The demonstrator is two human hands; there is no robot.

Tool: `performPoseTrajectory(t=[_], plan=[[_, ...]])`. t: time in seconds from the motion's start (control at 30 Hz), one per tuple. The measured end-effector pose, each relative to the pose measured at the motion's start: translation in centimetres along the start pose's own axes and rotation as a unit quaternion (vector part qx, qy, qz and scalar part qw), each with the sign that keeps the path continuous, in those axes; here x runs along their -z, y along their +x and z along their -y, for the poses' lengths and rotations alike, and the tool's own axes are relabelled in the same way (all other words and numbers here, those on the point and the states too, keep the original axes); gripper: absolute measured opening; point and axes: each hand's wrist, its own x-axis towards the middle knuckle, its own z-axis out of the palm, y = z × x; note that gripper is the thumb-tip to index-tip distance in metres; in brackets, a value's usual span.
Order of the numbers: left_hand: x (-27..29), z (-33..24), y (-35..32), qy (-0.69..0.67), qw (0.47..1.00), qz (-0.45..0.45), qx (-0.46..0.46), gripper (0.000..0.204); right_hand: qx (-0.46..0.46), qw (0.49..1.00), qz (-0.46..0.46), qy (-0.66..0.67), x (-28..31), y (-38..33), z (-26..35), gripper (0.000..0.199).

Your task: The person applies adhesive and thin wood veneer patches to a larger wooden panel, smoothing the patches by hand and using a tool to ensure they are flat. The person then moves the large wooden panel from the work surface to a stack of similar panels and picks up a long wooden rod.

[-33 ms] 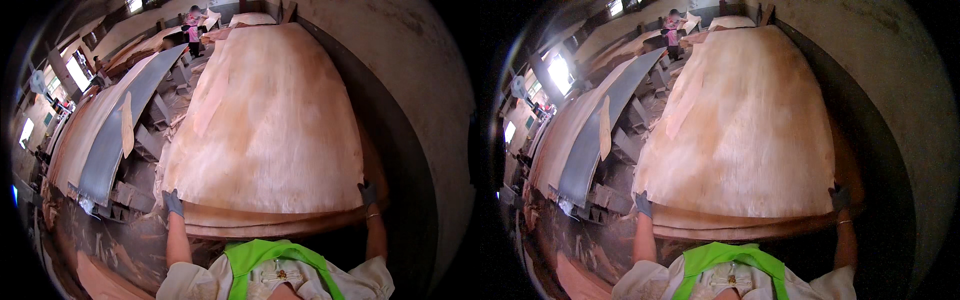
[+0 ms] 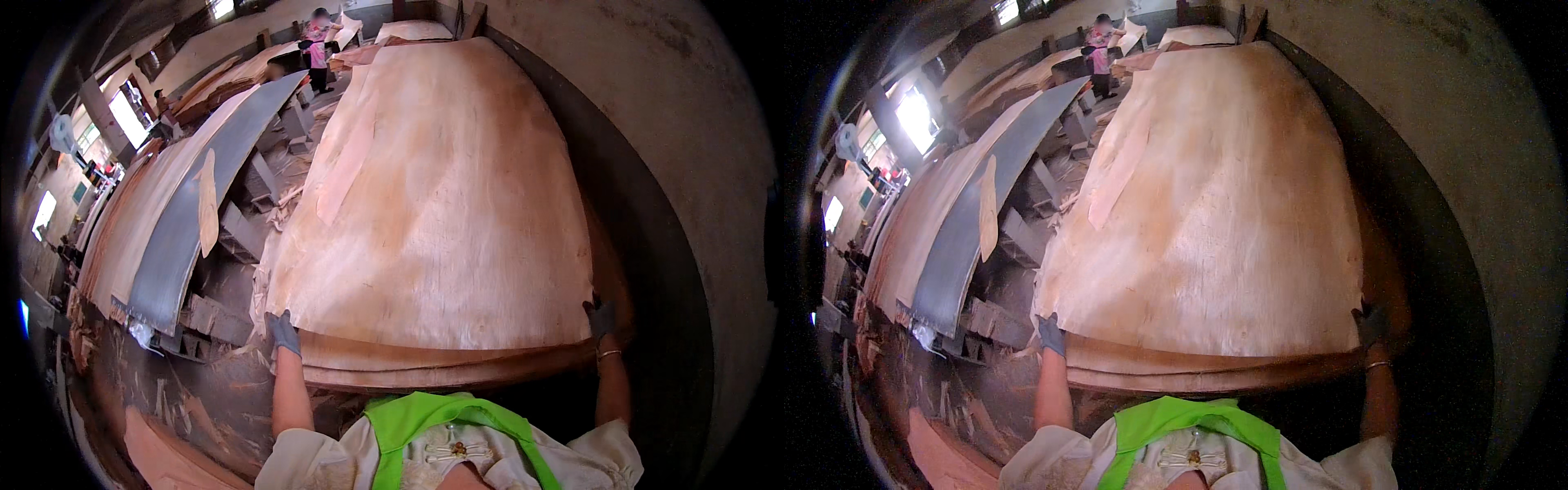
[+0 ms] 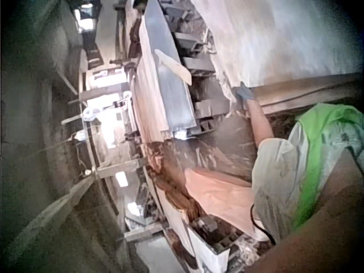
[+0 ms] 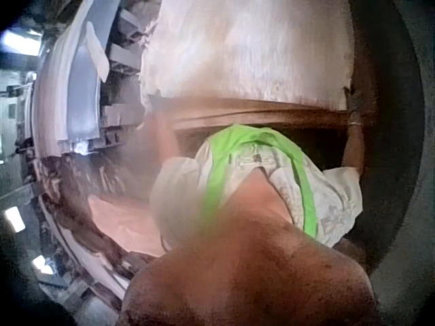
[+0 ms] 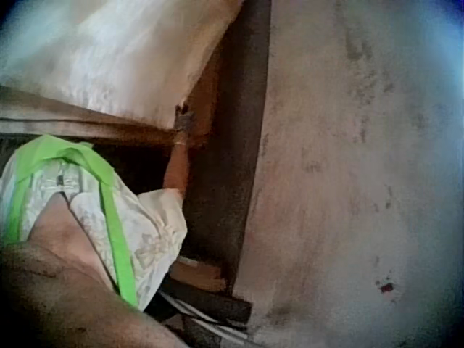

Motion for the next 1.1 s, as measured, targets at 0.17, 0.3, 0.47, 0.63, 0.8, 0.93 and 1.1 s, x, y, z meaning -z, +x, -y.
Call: performPoseTrajectory(t=[0.17, 0.3, 0.47, 0.63, 0.8, 0.93, 1.1], plan=[[-0.2, 1.5, -3.2, -0.081, 0.996, -0.007, 0.029, 0.051, -0.022, 0.999, 0.038, -0.008, -0.3, 0.4, -2.1, 0.046], [-0.2, 1.4, -6.6, -0.110, 0.990, -0.066, 0.051, 0.051, -0.036, 0.997, 0.061, -0.036, 0.6, -1.7, 2.3, 0.044], [5.5, 5.5, -7.6, -0.136, 0.978, -0.102, 0.121, 0.051, -0.060, 0.993, 0.055, -0.085, -1.4, -2.9, 1.7, 0.043], [8.3, 9.0, -9.2, -0.183, 0.967, -0.134, 0.115, 0.050, -0.076, 0.995, 0.035, -0.049, -2.9, -5.7, 0.3, 0.041], [6.7, 10.4, -4.8, -0.141, 0.974, -0.137, 0.112, 0.036, -0.051, 0.999, 0.011, -0.008, -5.2, -2.5, 1.5, 0.039], [1.6, 10.8, -2.8, -0.116, 0.980, -0.130, 0.093, 0.034, -0.050, 0.998, 0.039, -0.018, -5.5, 1.6, 0.8, 0.039], [7.7, 12.3, -2.7, -0.340, 0.907, -0.032, 0.246, 0.045, -0.014, 1.000, 0.022, 0.012, -6.7, 0.7, -2.1, 0.038]])
